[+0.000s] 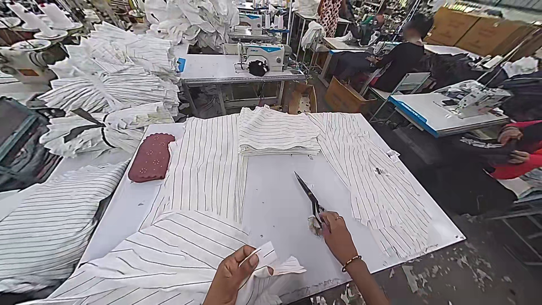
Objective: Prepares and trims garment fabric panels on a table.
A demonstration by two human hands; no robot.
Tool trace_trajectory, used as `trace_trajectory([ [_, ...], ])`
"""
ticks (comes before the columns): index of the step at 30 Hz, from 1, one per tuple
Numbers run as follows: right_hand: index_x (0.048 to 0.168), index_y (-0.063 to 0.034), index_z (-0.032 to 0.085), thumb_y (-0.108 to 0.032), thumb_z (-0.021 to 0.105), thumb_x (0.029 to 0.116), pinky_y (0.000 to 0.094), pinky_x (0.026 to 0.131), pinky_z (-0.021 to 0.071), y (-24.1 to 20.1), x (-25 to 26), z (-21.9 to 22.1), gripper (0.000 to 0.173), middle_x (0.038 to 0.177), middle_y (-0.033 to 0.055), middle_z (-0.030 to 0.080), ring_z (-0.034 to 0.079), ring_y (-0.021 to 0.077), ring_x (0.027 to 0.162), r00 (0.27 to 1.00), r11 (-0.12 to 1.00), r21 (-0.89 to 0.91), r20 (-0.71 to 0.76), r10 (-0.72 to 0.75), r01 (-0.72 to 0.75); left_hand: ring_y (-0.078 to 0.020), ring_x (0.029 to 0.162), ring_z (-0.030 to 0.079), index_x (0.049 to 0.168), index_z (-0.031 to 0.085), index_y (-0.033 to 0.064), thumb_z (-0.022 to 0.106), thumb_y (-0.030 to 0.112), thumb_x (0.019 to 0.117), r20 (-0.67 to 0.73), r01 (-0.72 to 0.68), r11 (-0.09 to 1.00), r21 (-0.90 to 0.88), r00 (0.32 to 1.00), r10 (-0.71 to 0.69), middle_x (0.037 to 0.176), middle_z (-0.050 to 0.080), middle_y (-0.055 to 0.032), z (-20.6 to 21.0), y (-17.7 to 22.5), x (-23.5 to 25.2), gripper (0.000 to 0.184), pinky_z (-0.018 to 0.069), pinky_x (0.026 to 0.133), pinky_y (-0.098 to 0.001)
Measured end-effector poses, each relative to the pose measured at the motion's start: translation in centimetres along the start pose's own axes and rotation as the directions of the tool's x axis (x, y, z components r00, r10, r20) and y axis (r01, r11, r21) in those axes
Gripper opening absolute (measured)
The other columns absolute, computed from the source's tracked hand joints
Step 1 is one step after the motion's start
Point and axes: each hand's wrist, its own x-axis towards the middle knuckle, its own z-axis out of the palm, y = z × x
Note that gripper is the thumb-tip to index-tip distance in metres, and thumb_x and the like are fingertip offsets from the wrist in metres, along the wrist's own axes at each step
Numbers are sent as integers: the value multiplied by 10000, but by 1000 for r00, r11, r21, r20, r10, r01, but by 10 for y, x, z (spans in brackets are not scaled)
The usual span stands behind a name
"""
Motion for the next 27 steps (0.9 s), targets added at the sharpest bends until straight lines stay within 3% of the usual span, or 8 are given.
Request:
trace_trajectory([
  [3,1321,56,626,-34,557,975,509,1076,464,16,3,9,364,1350,295,592,574,455,1259,996,999,-40,-92,-11,7,-21,726,713,926,710,152,528,73,1005,11,-30,999,18,1000,29,819,765,37,2,-1,2,213,584,696,-195],
  [7,1403,74,529,-29,538,974,473,1088,465,8,1,8,441,1380,288,563,574,410,1276,1000,999,-29,-8,28,-28,-18,686,698,908,728,155,659,170,956,30,-67,997,42,997,66,784,750,40,0,3,1,85,580,656,-188],
  [13,1332,-13,588,-383,603,983,539,956,512,-3,8,-14,509,1279,212,641,646,355,1169,930,919,-345,236,282,-191,-32,697,702,925,715,123,611,126,971,34,-107,990,87,994,105,786,745,28,-6,12,-6,114,588,668,-199],
  [14,1282,11,618,-337,617,992,534,920,508,0,7,-20,453,1183,216,670,661,347,1084,922,951,-246,289,258,-189,-30,694,699,927,711,121,605,115,972,32,-112,990,90,993,110,782,741,32,-7,14,-8,116,588,667,-200],
  [16,1147,58,645,-114,568,1031,351,748,524,4,-7,-25,222,910,116,674,637,174,790,913,953,207,388,126,-220,-23,683,692,924,702,124,601,105,972,34,-120,988,95,993,117,771,733,44,-8,18,-11,114,587,659,-196],
  [18,1122,5,565,-37,419,1054,253,714,578,-6,-38,-31,167,866,18,711,696,87,764,857,738,595,513,-43,-319,-10,678,678,928,705,135,616,124,970,42,-133,987,93,991,130,767,722,60,-10,20,-11,100,575,654,-182],
  [22,943,-221,599,-354,597,1005,139,465,452,-29,-117,-37,147,647,-163,577,532,-47,508,815,558,781,500,-293,-279,14,637,646,917,707,153,645,148,962,30,-165,981,99,986,163,734,696,84,-12,23,-10,76,548,608,-156],
  [27,976,-189,563,-638,639,913,141,527,380,-21,-165,-46,459,700,-164,499,442,-69,562,687,665,733,556,-467,-142,19,638,643,924,698,144,641,120,962,26,-184,973,139,983,182,734,697,88,-11,25,-11,73,538,606,-148],
])
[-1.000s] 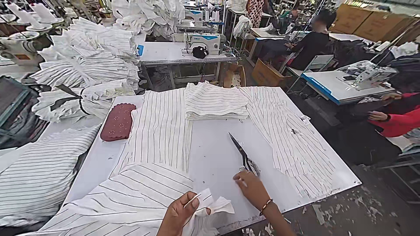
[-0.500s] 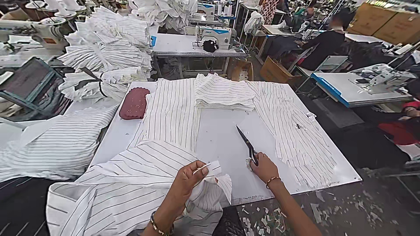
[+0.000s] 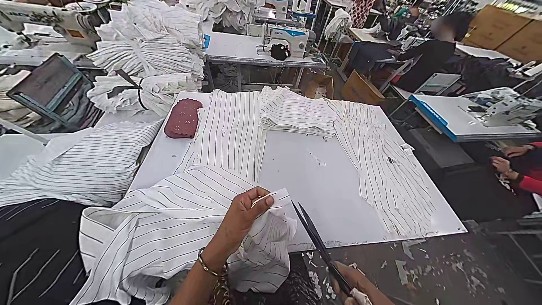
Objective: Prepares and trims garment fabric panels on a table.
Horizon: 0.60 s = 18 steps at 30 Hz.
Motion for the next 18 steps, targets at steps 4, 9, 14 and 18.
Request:
trace_trajectory([
  [4,1035,-80,551,-603,691,885,158,565,398,-16,6,-2,562,714,-121,496,459,-56,596,1000,983,-183,26,13,-8,37,615,632,928,686,148,633,80,961,35,-16,998,67,999,14,717,695,108,10,2,-3,92,523,586,-130],
  [9,1001,-98,534,-624,710,860,163,561,386,-34,27,-10,572,700,-113,483,460,-49,597,996,964,-262,81,-23,44,66,605,601,940,684,139,662,96,949,-37,-97,984,152,994,103,692,677,134,21,2,-9,49,474,565,-101],
  [14,988,-110,545,-605,708,876,157,574,404,-24,30,-12,532,702,-116,500,476,-59,608,993,965,-242,90,-78,98,68,577,575,965,673,111,642,95,958,-161,-139,960,244,970,181,680,663,130,27,5,-11,36,449,536,-96],
  [18,976,-53,566,-496,704,927,177,601,418,-17,28,-12,466,711,-67,525,499,-33,633,990,954,-267,63,-127,139,65,579,586,972,669,101,644,95,957,-193,-133,946,295,961,196,695,682,120,30,3,-7,30,457,533,-100],
])
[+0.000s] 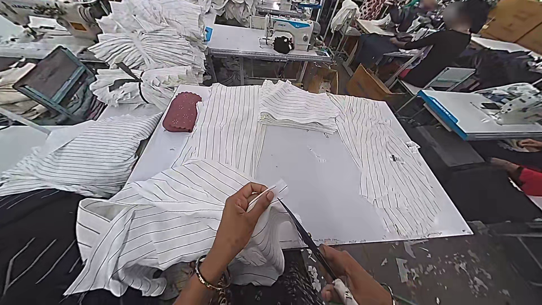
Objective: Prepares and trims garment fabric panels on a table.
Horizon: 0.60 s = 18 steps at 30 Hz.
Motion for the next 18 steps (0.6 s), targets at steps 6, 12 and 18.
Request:
trace_trajectory([
  [6,891,-52,588,-307,737,935,168,567,388,4,-2,6,298,647,-86,519,468,-44,580,987,996,26,-131,89,-87,66,578,590,977,665,101,643,92,956,-9,2,1000,23,1000,-1,693,678,130,12,-6,11,33,462,530,-101],
  [12,918,-81,574,-434,721,931,153,541,381,12,11,0,382,655,-108,513,461,-60,570,990,992,126,-132,45,-28,70,566,571,973,674,96,654,98,947,16,33,998,44,999,-34,686,675,127,24,-9,26,32,439,519,-98],
  [18,872,-86,565,-460,737,914,163,517,362,14,36,-8,413,604,-99,489,450,-51,536,980,998,67,-199,8,5,68,594,593,974,683,92,665,109,941,21,43,998,53,999,-45,709,692,121,37,-16,42,42,457,540,-100],
])
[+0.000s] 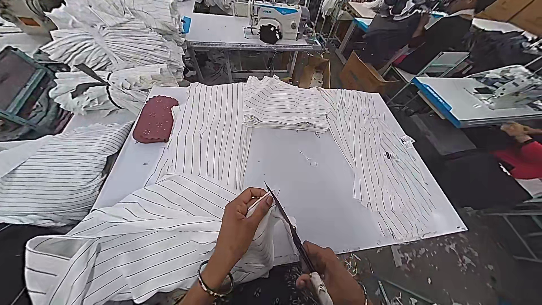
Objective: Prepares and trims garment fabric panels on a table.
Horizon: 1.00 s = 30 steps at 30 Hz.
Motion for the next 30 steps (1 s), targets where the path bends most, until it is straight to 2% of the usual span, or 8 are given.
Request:
trace_trajectory([
  [8,877,2,641,-272,780,889,200,497,419,-5,24,-7,307,606,3,601,523,-4,514,985,993,-118,-174,-2,-18,42,608,616,971,685,105,647,90,946,11,2,992,-128,1000,-1,729,704,101,8,2,31,48,486,553,-118],
  [11,920,-23,685,-263,752,896,267,532,494,15,44,-32,250,652,10,642,579,58,537,948,953,-219,-284,141,-207,59,822,681,948,755,143,730,170,928,-47,-351,935,53,934,354,911,764,123,7,-13,39,41,544,738,-108],
  [15,1013,30,715,-186,695,923,545,726,512,42,69,-85,235,803,190,696,678,341,762,770,669,-425,-519,372,-610,-52,1062,586,988,689,188,657,198,1004,88,-754,516,407,595,799,1054,653,59,-8,-28,42,37,448,964,-167],
  [20,1389,48,584,-118,611,1003,558,1052,462,63,81,-124,421,1323,303,609,602,443,1233,729,547,-524,-630,267,-653,-50,1059,621,1021,682,160,643,175,1011,71,-773,532,345,587,807,1041,650,37,-9,-29,32,43,501,955,-175],
  [22,1372,50,605,-90,592,1014,526,1096,439,51,82,-127,385,1388,309,565,559,441,1291,790,629,-561,-595,145,-538,-17,988,655,1011,686,144,650,180,1007,24,-741,618,263,646,763,1006,683,41,-3,-27,22,51,536,881,-147],
  [26,1176,-41,756,-144,653,955,262,690,583,-29,78,-82,265,1179,150,714,699,135,820,813,806,-578,-404,-420,130,30,735,579,988,716,149,682,216,974,-56,-674,702,230,710,701,806,620,20,12,-24,-2,77,477,694,-76],
  [28,1276,-40,702,-242,749,913,118,600,488,-75,72,-50,419,1230,109,691,593,-35,713,861,823,-404,-145,-488,399,25,703,564,973,726,127,704,199,948,-56,-665,715,215,723,689,765,616,-1,16,-18,-14,80,463,682,-73],
  [30,1234,26,696,-176,790,880,138,591,476,-102,72,-27,419,1076,149,716,583,8,660,869,825,-279,91,-487,491,24,712,571,977,731,86,709,185,943,-49,-636,746,195,754,655,762,630,-24,14,-7,-28,107,465,700,-80],
])
